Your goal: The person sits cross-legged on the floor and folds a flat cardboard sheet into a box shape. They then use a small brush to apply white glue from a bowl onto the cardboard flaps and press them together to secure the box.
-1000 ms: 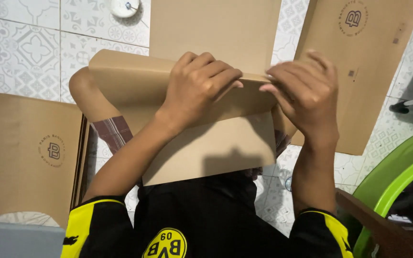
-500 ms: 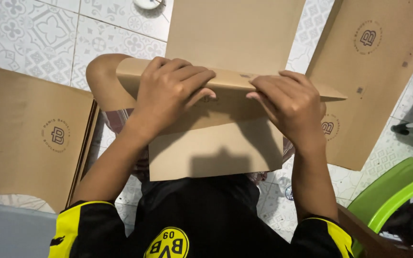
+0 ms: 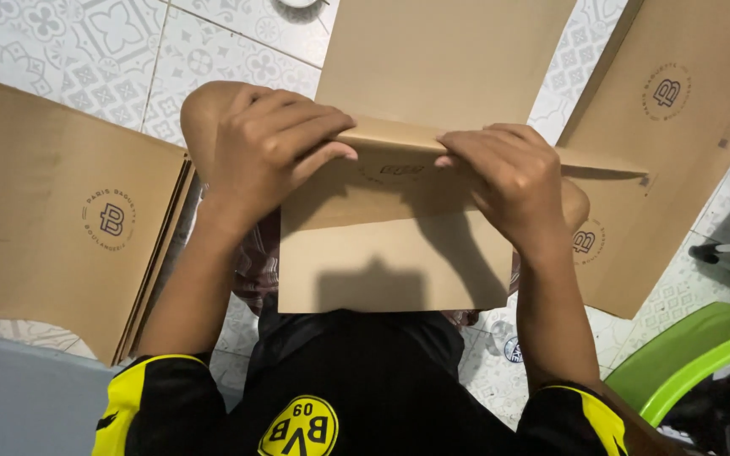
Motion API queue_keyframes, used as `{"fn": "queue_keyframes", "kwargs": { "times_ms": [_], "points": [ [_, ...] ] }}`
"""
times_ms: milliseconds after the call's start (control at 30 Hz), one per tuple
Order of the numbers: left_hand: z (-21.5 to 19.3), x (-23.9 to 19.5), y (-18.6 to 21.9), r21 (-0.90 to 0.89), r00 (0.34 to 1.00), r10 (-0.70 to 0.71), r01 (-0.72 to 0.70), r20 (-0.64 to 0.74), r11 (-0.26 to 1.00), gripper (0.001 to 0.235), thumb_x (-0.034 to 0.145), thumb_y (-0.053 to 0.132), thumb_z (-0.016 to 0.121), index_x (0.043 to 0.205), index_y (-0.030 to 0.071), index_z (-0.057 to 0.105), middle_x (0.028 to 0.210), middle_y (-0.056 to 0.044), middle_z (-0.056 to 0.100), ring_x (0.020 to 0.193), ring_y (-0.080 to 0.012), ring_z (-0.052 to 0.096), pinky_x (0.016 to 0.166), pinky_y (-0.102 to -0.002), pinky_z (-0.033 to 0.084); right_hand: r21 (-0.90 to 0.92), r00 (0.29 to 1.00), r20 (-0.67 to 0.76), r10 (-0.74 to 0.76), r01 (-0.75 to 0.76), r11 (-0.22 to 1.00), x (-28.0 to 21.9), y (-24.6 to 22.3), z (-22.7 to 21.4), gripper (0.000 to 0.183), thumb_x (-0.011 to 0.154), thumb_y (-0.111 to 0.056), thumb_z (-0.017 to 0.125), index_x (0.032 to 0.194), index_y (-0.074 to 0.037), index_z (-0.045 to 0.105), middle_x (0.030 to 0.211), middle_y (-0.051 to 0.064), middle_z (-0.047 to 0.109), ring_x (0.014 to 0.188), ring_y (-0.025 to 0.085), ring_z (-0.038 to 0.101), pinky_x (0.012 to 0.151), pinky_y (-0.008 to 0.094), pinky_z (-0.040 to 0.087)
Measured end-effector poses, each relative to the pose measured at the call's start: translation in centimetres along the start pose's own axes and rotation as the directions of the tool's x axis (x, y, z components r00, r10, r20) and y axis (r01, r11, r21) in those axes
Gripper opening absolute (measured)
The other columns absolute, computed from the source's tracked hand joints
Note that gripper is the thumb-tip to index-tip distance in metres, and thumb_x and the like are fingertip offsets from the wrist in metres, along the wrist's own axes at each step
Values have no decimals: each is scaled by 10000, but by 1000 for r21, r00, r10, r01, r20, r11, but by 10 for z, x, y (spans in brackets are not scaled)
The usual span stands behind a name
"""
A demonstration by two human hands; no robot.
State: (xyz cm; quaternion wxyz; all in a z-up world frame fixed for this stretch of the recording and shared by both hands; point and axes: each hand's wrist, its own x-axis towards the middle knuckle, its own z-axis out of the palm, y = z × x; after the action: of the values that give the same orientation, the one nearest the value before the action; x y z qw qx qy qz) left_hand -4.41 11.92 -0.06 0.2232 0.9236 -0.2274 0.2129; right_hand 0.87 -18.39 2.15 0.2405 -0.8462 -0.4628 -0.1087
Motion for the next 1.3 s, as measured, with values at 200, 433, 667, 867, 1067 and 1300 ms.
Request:
{"fn": "queue_keyframes", "kwargs": {
  "times_ms": [200, 433, 667, 867, 1067, 1300],
  "points": [
    [0, -24, -26, -486, 978, -197, 138, -72, 863, 286, 886, 119, 950, 1097, 6, 795, 1075, -141, 800, 612, -117, 602, 585, -219, 493, 59, 997, -13, 72, -71, 996, -1, 4, -5, 70, 1005, -9, 838, 1048, 14, 788, 960, 135, 799, 824, 295, 775, 764, 432, 618],
    [23, -36, -16, -628, 913, -399, 260, -88, 734, 219, 834, 145, 933, 1009, 92, 811, 932, -42, 802, 690, -202, 681, 713, -298, 524, 129, 993, 34, 113, -117, 985, 29, -20, 4, 223, 945, -154, 856, 1118, -32, 787, 993, 130, 804, 900, 322, 769, 829, 443, 590],
    [27, -36, -9, -796, 813, -576, 292, -86, 531, 169, 878, 50, 874, 1022, 15, 793, 862, -93, 788, 731, -88, 639, 724, -262, 538, 166, 987, 6, 162, -161, 973, 30, -16, 8, 131, 907, 2, 864, 1017, -51, 817, 884, 83, 803, 800, 289, 766, 797, 397, 592],
    [29, -35, -7, -831, 774, -630, 307, -65, 464, 115, 892, 1, 846, 990, 8, 785, 828, -112, 782, 720, -106, 672, 697, -257, 556, 185, 991, -8, 130, -126, 975, 46, -26, 11, 151, 927, -55, 863, 1070, -45, 814, 913, 101, 805, 826, 301, 768, 790, 404, 595],
    [27, -30, -3, -829, 765, -635, 283, -108, 482, 100, 920, 18, 827, 1006, 23, 774, 842, -101, 777, 800, -128, 713, 767, -280, 573, 218, 987, -26, 156, -146, 965, 55, -28, 14, 114, 924, 10, 852, 1016, -49, 820, 861, 85, 798, 800, 291, 768, 777, 390, 593],
    [33, -22, 2, -825, 797, -591, 248, -124, 508, 103, 908, 32, 831, 993, 44, 775, 854, -74, 781, 826, -141, 741, 795, -279, 577, 253, 992, -30, 122, -111, 961, 73, -39, 23, 98, 947, -30, 836, 1041, -53, 817, 902, 97, 805, 830, 301, 775, 762, 390, 596]
  ]
}}
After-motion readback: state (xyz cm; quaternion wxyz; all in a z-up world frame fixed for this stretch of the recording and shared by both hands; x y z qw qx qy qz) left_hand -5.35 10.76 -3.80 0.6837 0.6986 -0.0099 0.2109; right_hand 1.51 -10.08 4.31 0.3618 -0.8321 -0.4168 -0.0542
